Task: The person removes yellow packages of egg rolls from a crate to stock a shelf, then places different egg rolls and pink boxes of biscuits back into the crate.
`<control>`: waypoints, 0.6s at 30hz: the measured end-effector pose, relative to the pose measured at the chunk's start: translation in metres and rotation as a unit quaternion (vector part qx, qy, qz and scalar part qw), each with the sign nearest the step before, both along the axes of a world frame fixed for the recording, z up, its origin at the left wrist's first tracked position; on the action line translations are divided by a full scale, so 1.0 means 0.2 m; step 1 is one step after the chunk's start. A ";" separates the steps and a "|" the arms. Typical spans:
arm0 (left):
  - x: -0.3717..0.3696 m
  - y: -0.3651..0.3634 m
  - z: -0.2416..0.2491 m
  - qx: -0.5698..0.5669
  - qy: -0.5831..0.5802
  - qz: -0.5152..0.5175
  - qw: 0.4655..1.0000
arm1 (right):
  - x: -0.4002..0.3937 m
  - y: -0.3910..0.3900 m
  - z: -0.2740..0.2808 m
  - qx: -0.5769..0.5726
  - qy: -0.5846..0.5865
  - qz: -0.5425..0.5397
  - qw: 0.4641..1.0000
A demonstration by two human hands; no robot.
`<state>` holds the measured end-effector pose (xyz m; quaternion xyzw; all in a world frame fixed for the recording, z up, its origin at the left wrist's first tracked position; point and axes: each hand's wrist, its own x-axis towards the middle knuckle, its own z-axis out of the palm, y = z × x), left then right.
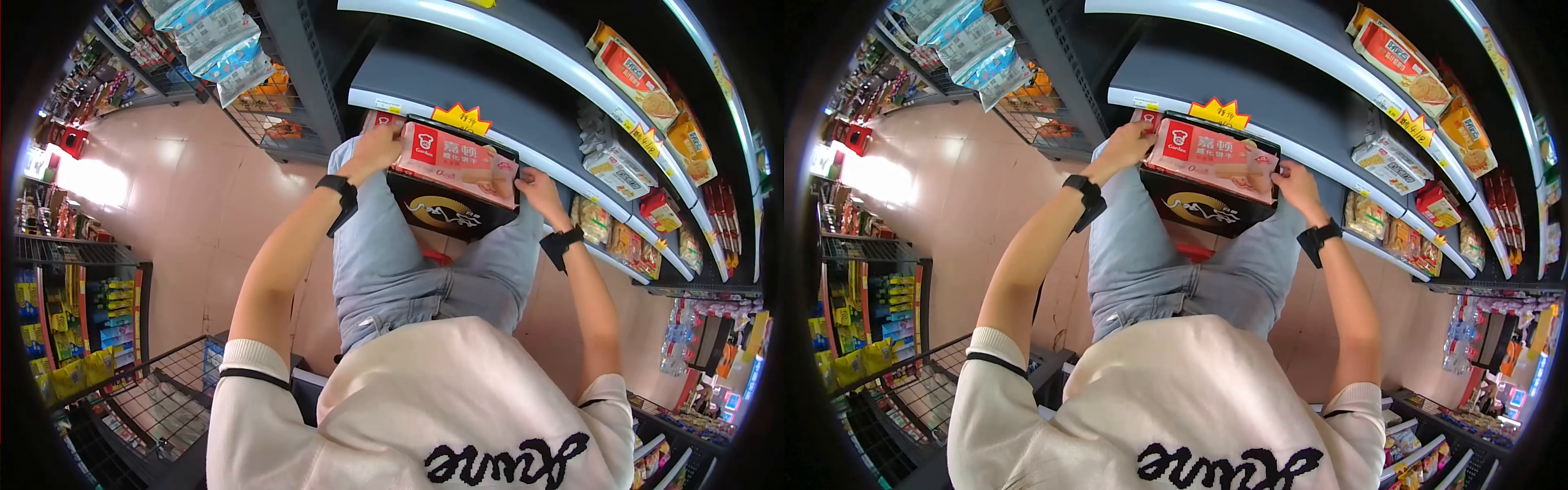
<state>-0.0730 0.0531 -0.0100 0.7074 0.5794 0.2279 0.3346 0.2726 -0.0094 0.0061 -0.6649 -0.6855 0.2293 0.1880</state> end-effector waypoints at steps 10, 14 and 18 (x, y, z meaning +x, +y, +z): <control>0.05 0.21 -0.12 -0.057 0.178 -0.045 0.981 | 0.04 0.18 -0.02 -0.329 0.115 -0.063 0.935; 0.08 0.22 -0.08 -0.097 0.201 -0.025 0.974 | 0.02 0.17 -0.05 -0.290 0.106 -0.070 0.949; 0.10 0.18 -0.07 -0.055 0.234 -0.019 0.970 | 0.04 0.13 -0.09 -0.265 0.123 -0.076 0.953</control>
